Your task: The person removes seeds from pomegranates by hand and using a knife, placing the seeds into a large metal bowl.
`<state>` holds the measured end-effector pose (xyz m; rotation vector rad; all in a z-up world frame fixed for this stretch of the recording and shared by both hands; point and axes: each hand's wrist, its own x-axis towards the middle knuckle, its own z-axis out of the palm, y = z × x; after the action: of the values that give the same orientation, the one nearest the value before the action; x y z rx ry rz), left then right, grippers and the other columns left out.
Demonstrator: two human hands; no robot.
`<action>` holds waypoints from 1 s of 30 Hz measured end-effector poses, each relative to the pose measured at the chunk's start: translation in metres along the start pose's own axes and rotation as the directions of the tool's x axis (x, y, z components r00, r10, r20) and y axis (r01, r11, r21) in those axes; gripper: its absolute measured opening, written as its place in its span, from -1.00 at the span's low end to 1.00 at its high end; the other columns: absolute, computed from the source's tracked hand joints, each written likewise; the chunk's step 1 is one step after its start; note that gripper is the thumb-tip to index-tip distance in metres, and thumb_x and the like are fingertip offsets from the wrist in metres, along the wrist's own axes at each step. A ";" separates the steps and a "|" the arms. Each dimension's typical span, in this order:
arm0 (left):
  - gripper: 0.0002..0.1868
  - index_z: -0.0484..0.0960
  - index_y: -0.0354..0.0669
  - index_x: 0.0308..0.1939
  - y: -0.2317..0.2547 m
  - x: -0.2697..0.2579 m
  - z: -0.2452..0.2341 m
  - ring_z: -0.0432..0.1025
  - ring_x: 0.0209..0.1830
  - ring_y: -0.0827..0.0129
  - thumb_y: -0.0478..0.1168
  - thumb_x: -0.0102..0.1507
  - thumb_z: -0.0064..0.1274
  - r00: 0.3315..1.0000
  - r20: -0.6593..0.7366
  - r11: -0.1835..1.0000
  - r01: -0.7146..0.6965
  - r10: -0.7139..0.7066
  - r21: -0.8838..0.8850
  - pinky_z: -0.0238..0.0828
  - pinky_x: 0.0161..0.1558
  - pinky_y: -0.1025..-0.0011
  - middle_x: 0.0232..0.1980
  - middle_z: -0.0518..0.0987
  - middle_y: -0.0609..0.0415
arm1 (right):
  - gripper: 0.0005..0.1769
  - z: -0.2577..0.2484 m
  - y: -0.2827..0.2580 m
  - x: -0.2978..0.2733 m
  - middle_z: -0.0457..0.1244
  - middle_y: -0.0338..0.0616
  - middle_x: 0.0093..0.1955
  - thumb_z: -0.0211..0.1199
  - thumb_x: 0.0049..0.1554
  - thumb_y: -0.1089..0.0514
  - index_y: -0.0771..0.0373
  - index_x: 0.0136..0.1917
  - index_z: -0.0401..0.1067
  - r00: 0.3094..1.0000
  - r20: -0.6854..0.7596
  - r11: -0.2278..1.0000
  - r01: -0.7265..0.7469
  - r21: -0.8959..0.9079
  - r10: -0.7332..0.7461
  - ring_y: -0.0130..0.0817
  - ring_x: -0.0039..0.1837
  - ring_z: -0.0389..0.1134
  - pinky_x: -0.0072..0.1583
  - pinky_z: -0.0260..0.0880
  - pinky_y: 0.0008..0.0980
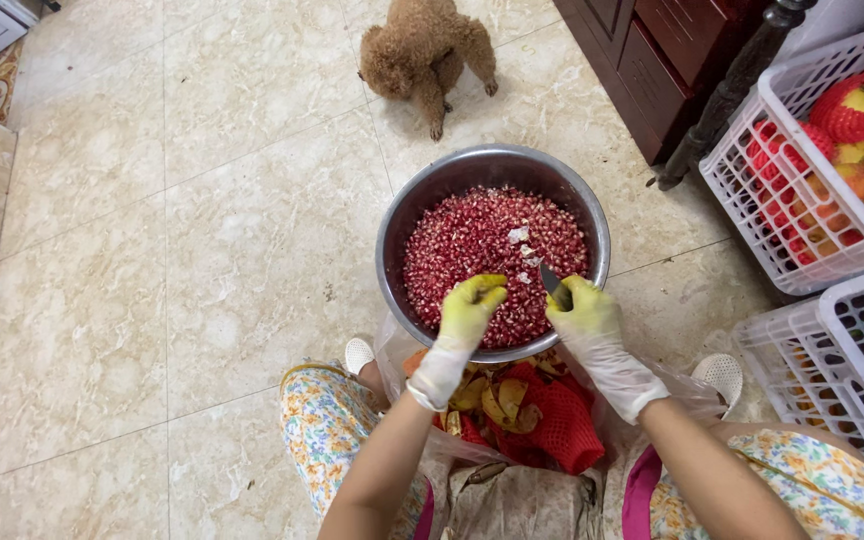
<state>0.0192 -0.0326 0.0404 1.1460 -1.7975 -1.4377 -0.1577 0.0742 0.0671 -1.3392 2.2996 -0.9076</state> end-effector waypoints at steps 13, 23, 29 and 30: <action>-0.78 0.70 -0.10 0.01 0.009 -0.109 -0.044 0.55 0.09 0.24 -0.42 0.33 0.12 0.918 0.328 0.960 -0.148 0.222 -0.238 0.56 0.22 0.35 0.11 0.66 -0.07 | -0.85 -0.031 -0.018 -0.031 0.44 -0.29 -0.19 0.39 0.03 0.11 0.20 -0.13 0.59 0.775 0.628 0.911 -0.205 0.357 -0.072 -0.45 -0.14 0.39 -0.03 0.46 -0.39; -0.82 0.68 -0.07 -0.12 -0.046 -0.081 -0.036 0.58 -0.06 0.17 -0.23 0.22 0.30 0.970 -0.054 0.891 -0.195 0.237 0.409 0.56 -0.01 0.31 -0.08 0.67 -0.01 | -0.65 -0.019 -0.018 -0.064 0.42 -0.08 -0.11 0.40 0.06 -0.12 0.12 -0.04 0.47 0.739 0.671 0.963 0.142 -0.227 0.049 -0.04 0.01 0.45 0.09 0.44 -0.16; -0.63 0.66 -0.19 0.03 -0.055 0.024 -0.049 0.52 -0.20 0.00 -0.24 0.17 0.33 0.935 -0.185 0.741 -0.109 0.304 0.663 0.49 -0.12 0.14 -0.15 0.58 -0.14 | -0.65 -0.026 -0.021 -0.063 0.41 -0.08 -0.13 0.38 0.04 -0.05 0.08 0.05 0.45 0.764 0.643 0.987 0.135 -0.084 -0.050 -0.01 -0.02 0.44 0.05 0.43 -0.13; -0.75 0.69 -0.17 -0.13 -0.062 0.033 -0.051 0.52 -0.21 0.07 -0.25 0.14 0.35 0.943 -0.182 0.744 -0.093 0.280 0.661 0.49 -0.13 0.18 -0.18 0.60 -0.08 | -0.65 -0.028 -0.020 -0.062 0.41 -0.07 -0.13 0.38 0.06 -0.06 0.08 0.05 0.45 0.753 0.657 0.985 0.135 -0.105 -0.034 -0.02 -0.03 0.44 0.05 0.43 -0.14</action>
<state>0.0629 -0.0890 -0.0088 1.3471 -2.1922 -0.4851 -0.1286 0.1307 0.0993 -1.5229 1.7769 -0.2091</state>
